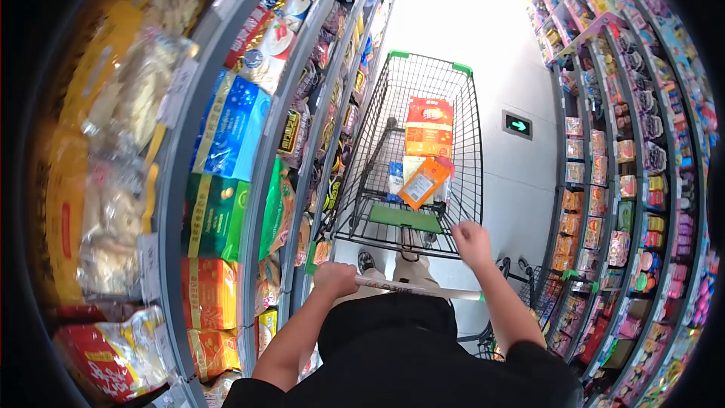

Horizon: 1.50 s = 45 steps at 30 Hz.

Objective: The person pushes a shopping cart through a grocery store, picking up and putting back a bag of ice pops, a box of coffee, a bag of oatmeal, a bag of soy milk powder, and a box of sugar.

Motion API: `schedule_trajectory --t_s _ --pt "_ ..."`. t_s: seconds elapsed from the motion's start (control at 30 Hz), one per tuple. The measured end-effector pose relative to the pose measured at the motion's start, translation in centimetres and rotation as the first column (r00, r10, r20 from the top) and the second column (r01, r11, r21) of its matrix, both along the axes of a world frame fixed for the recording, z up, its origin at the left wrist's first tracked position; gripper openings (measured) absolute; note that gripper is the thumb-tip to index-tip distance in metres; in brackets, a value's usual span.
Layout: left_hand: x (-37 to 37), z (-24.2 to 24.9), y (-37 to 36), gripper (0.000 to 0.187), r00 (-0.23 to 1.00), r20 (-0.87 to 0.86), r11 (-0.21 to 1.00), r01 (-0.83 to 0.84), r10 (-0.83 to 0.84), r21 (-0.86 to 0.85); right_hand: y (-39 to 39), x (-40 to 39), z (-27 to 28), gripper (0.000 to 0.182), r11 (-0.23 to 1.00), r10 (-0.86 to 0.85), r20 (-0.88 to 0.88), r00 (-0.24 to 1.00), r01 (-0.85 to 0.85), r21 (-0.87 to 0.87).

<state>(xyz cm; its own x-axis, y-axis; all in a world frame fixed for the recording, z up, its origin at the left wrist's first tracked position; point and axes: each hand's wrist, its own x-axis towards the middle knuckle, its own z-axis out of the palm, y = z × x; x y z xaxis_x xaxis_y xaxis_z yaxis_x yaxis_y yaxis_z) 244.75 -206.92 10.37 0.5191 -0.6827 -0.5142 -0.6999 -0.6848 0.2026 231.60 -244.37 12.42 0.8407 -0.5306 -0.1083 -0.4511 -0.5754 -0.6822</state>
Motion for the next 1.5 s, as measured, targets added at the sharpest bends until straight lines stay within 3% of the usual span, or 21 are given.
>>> schedule_trajectory --t_s 0.07,0.1,0.17,0.23,0.27,0.33,0.4,0.43,0.47,0.57,0.7,0.77,0.83,0.9,0.93,1.03,1.07,1.2,1.33,1.4,1.5 --pt "0.6 1.3 -1.4 0.022 0.999 -0.05 0.996 -0.016 0.02 0.083 -4.2 6.9 -5.4 0.034 0.993 -0.105 -0.103 0.989 0.11 0.041" --pt "1.4 1.3 -2.3 0.022 0.997 -0.076 0.989 -0.006 0.017 0.146 -6.9 10.2 -9.8 0.032 0.996 -0.077 -0.146 0.986 0.083 0.038" --pt "1.8 0.2 -2.3 0.02 0.994 -0.111 0.991 0.01 0.005 0.133 -10.9 16.7 -16.1 0.032 0.99 -0.094 -0.101 0.99 0.105 0.099" --pt "1.7 -0.5 -2.1 0.02 0.996 -0.083 1.0 0.014 -0.015 -0.015 -15.2 21.8 -23.9 0.039 0.992 -0.104 -0.109 0.989 0.11 0.056" --pt "2.0 -0.6 -2.0 0.021 0.995 -0.093 0.999 0.037 -0.04 -0.029 -16.8 24.6 -25.6 0.041 0.971 -0.164 -0.264 0.95 0.203 0.128" --pt "2.9 0.1 -3.0 0.022 0.997 -0.07 0.99 0.036 -0.046 -0.135 -20.3 28.2 -32.6 0.043 0.947 -0.293 -0.288 0.912 0.318 0.046" --pt "3.4 -0.7 -3.0 0.02 0.997 0.065 0.959 0.059 -0.042 -0.279 -23.2 31.1 -35.7 0.046 0.896 -0.423 -0.305 0.853 0.445 0.001" --pt "3.6 -0.8 -3.5 0.021 0.992 0.124 0.94 0.07 -0.03 -0.334 -24.6 32.1 -31.8 0.057 0.897 -0.326 -0.404 0.855 0.414 0.152" --pt "4.0 -1.0 -4.0 0.026 0.983 0.184 0.925 0.086 -0.017 -0.369 -26.6 32.9 -36.2 0.052 0.911 -0.336 -0.416 0.845 0.404 0.086" --pt "5.3 -0.5 -5.0 0.029 0.979 0.198 0.942 0.106 -0.043 -0.319 -27.6 33.7 -39.8 0.066 0.884 -0.376 -0.508 0.775 0.465 0.055" --pt "6.0 -0.7 -5.5 0.033 0.98 0.191 0.942 0.115 -0.055 -0.317 -26.1 35.4 -37.4 0.087 0.913 -0.323 -0.648 0.69 0.407 -0.022" --pt "6.3 -0.5 -6.0 0.034 0.981 0.19 0.943 0.107 -0.048 -0.314 -25.1 36.2 -37.7 0.101 0.892 -0.417 -0.623 0.661 0.428 -0.143" --pt "6.4 -0.6 -6.1 0.036 0.979 0.202 0.945 0.102 -0.039 -0.312 -25.0 37.6 -37.9 0.101 0.867 -0.45 -0.624 0.638 0.479 -0.136" --pt "6.3 -0.5 -5.8 0.034 0.983 0.176 0.955 0.096 -0.048 -0.28 -25.4 38.9 -37.6 0.093 0.793 -0.511 -0.666 0.543 0.596 -0.123" --pt "6.2 -0.5 -5.7 0.034 0.985 0.162 0.959 0.094 -0.052 -0.266 -25.5 38.9 -37.9 0.079 0.792 -0.517 -0.664 0.541 0.597 -0.13" --pt "6.2 -0.6 -5.7 0.034 0.983 0.177 0.96 0.097 -0.051 -0.262 -25.0 38.1 -38.4 0.067 0.82 -0.51 -0.61 0.607 0.557 -0.131" --pt "5.9 -0.7 -5.3 0.033 0.98 0.193 0.957 0.107 -0.056 -0.269 -24.7 37.6 -39.3 0.05 0.806 -0.557 -0.545 0.627 0.566 -0.172" --pt "5.6 -0.7 -5.1 0.032 0.983 0.183 0.959 0.082 -0.033 -0.27 -24.7 36.2 -41.2 0.032 0.812 -0.578 -0.416 0.702 0.546 -0.206" --pt "5.9 -0.5 -5.3 0.029 0.981 0.186 0.954 0.101 -0.049 -0.282 -22.1 35.7 -38.8 0.03 0.841 -0.535 -0.364 0.763 0.439 -0.317" --pt "6.1 -0.8 -5.7 0.036 0.976 0.217 0.94 0.096 -0.024 -0.329 -20.1 35.9 -36.3 0.027 0.852 -0.513 -0.238 0.825 0.523 -0.024" --pt "6.3 -0.5 -6.2 0.033 0.965 0.263 0.927 0.111 -0.014 -0.358 -18.0 36.1 -33.7 0.026 0.841 -0.47 -0.279 0.838 0.521 0.146"
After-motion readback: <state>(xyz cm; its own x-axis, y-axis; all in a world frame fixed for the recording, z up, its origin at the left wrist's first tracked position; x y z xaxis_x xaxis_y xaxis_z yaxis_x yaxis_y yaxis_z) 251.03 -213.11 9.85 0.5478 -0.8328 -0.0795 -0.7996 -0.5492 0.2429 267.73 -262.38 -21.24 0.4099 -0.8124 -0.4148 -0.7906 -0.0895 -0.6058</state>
